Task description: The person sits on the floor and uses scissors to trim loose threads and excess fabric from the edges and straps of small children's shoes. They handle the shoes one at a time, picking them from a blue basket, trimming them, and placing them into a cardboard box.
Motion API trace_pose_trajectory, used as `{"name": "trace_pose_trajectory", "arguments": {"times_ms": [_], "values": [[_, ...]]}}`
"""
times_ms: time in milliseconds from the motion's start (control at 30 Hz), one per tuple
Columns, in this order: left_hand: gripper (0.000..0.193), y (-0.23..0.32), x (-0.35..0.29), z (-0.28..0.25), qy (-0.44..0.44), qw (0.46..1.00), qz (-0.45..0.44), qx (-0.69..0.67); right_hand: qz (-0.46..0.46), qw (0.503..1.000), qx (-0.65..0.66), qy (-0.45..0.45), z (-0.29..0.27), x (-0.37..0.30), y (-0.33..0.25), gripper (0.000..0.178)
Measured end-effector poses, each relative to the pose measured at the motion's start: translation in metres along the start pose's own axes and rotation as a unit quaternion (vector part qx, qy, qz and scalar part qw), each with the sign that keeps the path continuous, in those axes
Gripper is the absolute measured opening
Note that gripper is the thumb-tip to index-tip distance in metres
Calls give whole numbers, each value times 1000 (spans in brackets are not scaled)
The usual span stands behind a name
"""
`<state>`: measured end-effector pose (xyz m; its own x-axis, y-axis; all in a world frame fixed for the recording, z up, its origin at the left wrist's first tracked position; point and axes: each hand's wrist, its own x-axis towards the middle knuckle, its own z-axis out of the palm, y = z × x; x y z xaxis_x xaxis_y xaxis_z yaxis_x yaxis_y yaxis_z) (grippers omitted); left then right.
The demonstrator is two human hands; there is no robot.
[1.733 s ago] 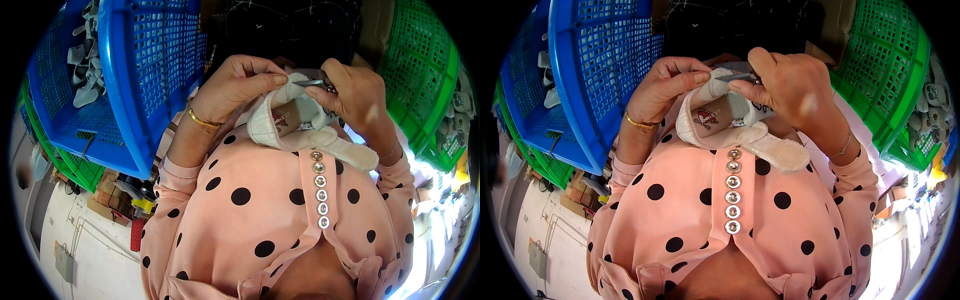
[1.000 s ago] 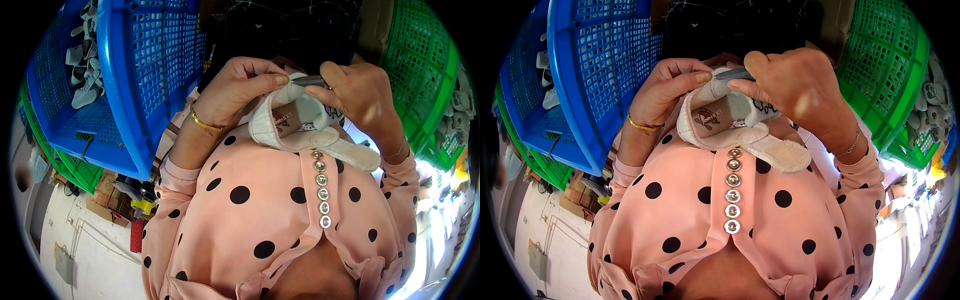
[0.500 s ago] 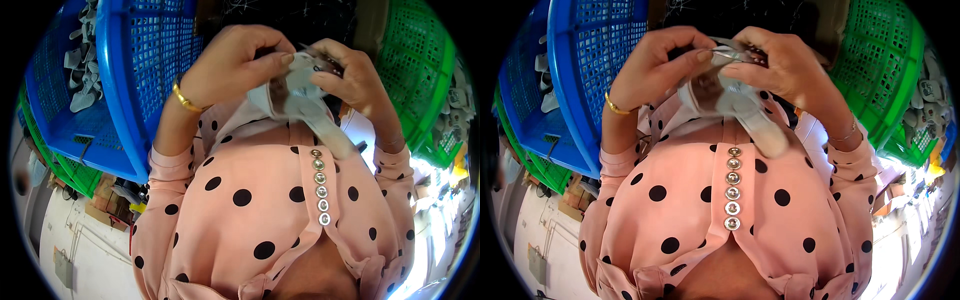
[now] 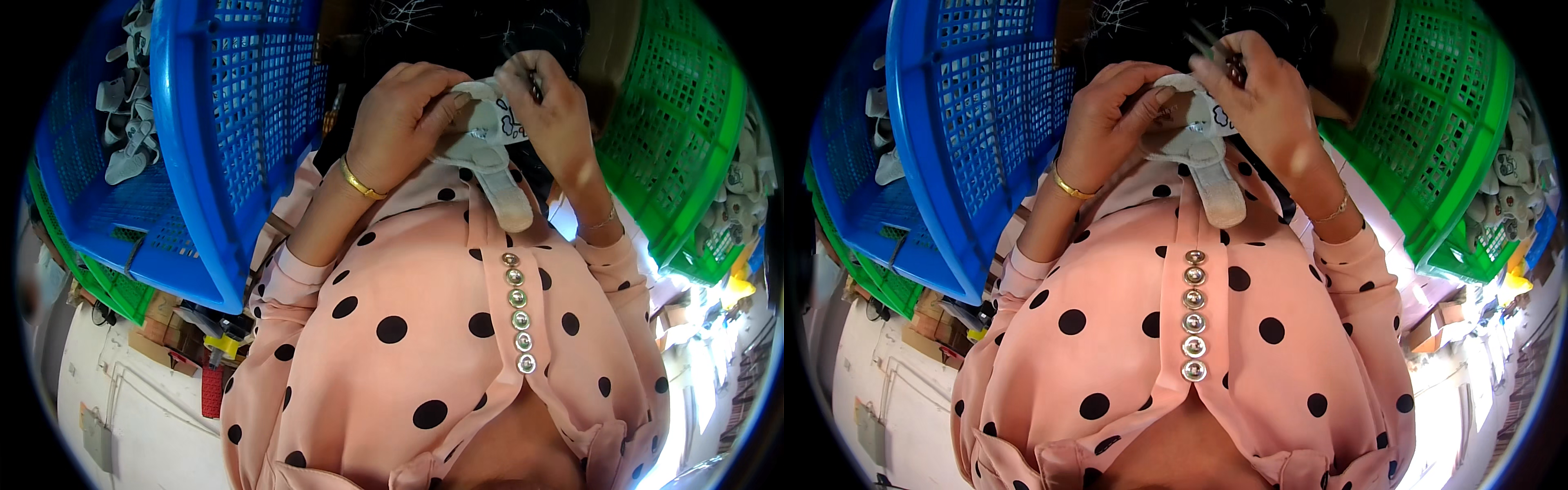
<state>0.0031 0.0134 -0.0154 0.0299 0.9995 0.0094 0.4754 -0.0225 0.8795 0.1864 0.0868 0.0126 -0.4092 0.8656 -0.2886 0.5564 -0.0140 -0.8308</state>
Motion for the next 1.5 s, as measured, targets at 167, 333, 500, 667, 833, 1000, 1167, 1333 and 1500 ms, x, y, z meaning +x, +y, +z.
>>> {"name": "trace_pose_trajectory", "arguments": {"times_ms": [167,333,500,667,833,1000,1167,1333,1500], "values": [[16,-4,7,4,42,997,-27,-52,-16,988,-111,-103,-8,3,-10,20],[21,6,11,3,78,984,-94,-132,63,989,35,-126,-6,11,0,20],[28,2,5,-6,41,997,-24,-55,70,991,45,-109,-4,8,-5,26],[21,-6,7,4,54,994,85,44,82,988,75,-103,-1,-3,-1,24],[24,-4,9,-2,72,997,9,32,50,986,-66,-145,-7,-5,1,21],[25,4,9,-12,75,994,-61,-40,51,991,-20,-124,-4,-8,11,20],[19,6,2,-2,10,996,57,64,27,992,18,-120,1,-15,9,20],[15,5,-3,0,30,994,79,71,26,996,3,-82,-1,-26,14,22],[26,8,-24,-9,29,991,111,67,110,984,99,-101,-13,-36,17,34]]}}
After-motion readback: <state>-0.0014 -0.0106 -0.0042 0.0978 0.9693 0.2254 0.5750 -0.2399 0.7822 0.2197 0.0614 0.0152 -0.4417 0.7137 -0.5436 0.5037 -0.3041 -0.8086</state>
